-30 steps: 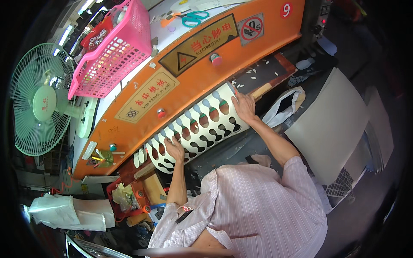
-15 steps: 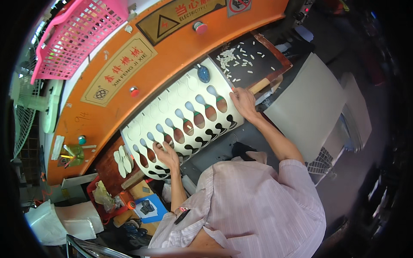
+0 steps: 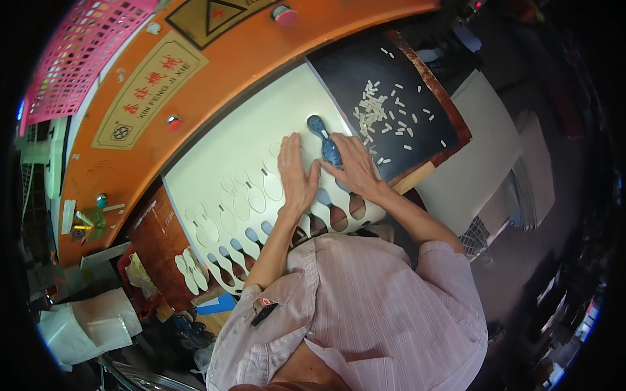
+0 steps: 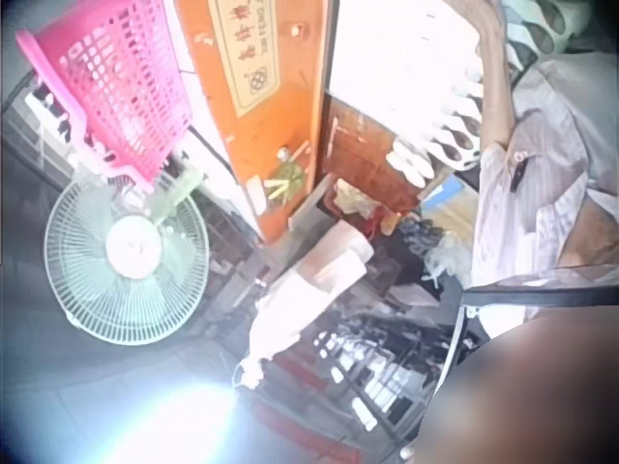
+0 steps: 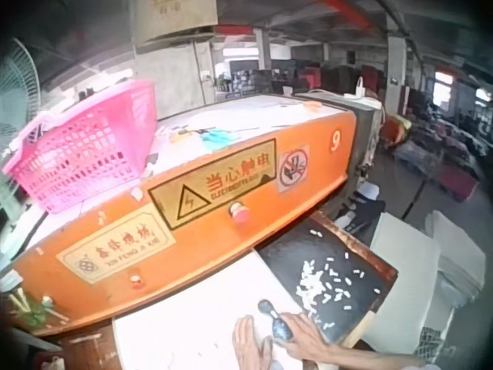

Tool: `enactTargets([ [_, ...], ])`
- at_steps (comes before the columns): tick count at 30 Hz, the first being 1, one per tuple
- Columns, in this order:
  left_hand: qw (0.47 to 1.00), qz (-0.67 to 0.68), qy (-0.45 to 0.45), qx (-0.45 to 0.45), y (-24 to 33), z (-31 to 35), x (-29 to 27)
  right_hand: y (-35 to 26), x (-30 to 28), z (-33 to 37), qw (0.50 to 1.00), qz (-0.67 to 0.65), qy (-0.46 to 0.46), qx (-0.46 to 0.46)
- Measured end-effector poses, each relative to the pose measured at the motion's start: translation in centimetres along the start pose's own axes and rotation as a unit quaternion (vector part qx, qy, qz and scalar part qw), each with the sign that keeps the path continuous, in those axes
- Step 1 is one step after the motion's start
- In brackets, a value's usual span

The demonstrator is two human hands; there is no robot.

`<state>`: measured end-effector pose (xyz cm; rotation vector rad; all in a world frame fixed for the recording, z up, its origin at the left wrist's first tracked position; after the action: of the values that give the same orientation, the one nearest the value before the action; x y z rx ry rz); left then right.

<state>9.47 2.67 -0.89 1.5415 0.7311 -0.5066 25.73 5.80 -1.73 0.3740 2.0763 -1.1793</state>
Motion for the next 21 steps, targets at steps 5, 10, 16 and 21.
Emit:
enactTargets([
  [5, 0.993, -0.001, -0.093, -0.074, -1.6, -1.8, 3.0, 1.8, 0.5, 1.3, 0.998, -0.041, -0.032, 0.02],
  [10, 0.993, -0.058, -0.082, -0.055, -1.7, -1.4, 3.2, 2.8, 0.0, 0.3, 0.98, -0.139, -0.044, 0.136],
  [16, 0.993, -0.07, -0.067, -0.061, -1.5, -1.7, 3.8, 7.9, -1.9, 0.0, 0.687, -0.587, 0.08, 0.42],
  [21, 0.998, 0.011, -0.035, -0.059, -0.8, -1.5, 3.3, 7.4, -3.5, 1.1, 0.85, -0.411, 0.146, 0.296],
])
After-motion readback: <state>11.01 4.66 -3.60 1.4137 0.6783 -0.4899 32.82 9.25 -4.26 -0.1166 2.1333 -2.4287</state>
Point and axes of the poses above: each hand's wrist, its own z-axis away from the middle knuckle, its own x-axis out of the palm, y = z × x, the point moved 5 cm from there along -z, towards the middle knuckle, and after that the axes turned 8 degrees about -x, right-handed, at the moved point
